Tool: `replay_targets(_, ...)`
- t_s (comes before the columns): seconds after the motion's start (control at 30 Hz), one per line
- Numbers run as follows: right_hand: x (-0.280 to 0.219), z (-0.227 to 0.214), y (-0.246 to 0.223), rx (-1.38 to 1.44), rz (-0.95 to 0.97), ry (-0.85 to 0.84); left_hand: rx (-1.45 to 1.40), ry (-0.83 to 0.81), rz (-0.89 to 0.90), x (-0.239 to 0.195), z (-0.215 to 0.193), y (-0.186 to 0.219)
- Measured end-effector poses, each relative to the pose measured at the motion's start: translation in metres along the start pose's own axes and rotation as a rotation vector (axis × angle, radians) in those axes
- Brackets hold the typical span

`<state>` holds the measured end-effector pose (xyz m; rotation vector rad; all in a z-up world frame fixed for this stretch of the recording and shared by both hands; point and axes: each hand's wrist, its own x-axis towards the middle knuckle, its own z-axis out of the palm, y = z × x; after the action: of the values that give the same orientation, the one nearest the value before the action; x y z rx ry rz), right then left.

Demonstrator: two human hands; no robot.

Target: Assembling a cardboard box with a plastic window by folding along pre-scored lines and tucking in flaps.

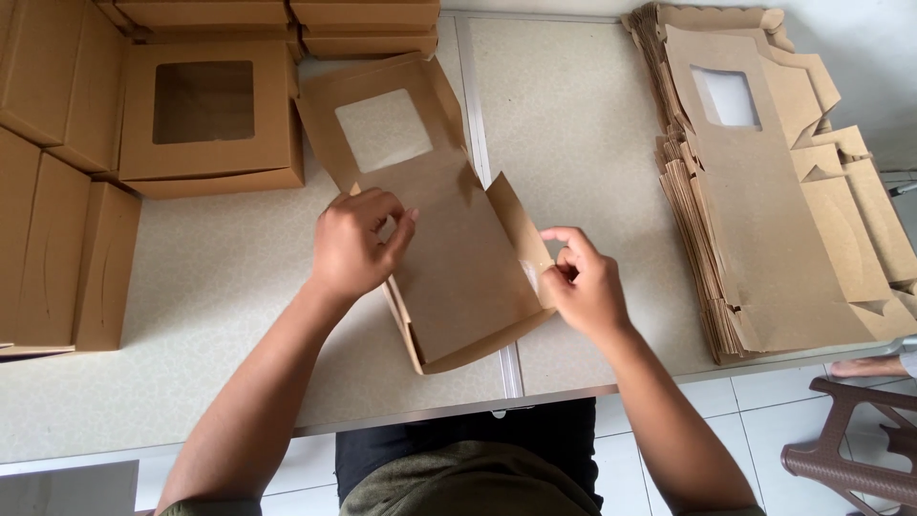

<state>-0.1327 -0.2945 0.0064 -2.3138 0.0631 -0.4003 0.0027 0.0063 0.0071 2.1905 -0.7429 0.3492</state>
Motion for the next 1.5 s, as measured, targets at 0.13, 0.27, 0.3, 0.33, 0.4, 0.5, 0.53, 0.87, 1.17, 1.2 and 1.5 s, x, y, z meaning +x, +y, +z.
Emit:
replay_targets(0.13,0.011,-0.027,-0.003,0.146,0.173,-0.229,0.072,-0.026,0.051,0.001,-0.008,0.008)
replay_targets(0.27,0.021,-0.039,0.008,0.277,0.243,-0.401,-0.142,-0.321,0.328,0.003,-0.025,0.035)
replay_targets(0.3,0.023,-0.042,0.007,0.291,0.256,-0.43,-0.152,-0.392,0.384,0.002,-0.028,0.042)
replay_targets(0.33,0.024,-0.045,0.004,0.294,0.256,-0.425,-0.15,-0.395,0.389,0.002,-0.028,0.049)
replay_targets(0.4,0.028,-0.051,-0.001,0.288,0.303,-0.468,0.061,-0.444,0.407,0.0,-0.03,0.062)
replay_targets(0.5,0.04,-0.056,0.0,0.3,0.359,-0.573,0.276,-0.561,0.345,-0.01,-0.01,0.046)
replay_targets(0.53,0.044,-0.057,-0.004,0.301,0.355,-0.572,0.28,-0.559,0.346,-0.009,-0.013,0.047)
replay_targets(0.87,0.096,-0.043,0.013,0.345,0.298,-0.71,0.256,-0.801,0.191,0.004,-0.035,0.067)
replay_targets(1.17,0.107,0.02,0.032,0.519,-0.11,-0.417,0.239,-0.929,0.073,0.015,-0.042,0.065)
replay_targets(1.2,0.103,0.022,0.032,0.531,-0.119,-0.429,0.203,-0.943,0.066,0.015,-0.042,0.064)
replay_targets(1.5,0.091,0.021,0.016,0.458,-0.252,-0.421,-0.069,-0.979,0.208,0.006,-0.038,0.061)
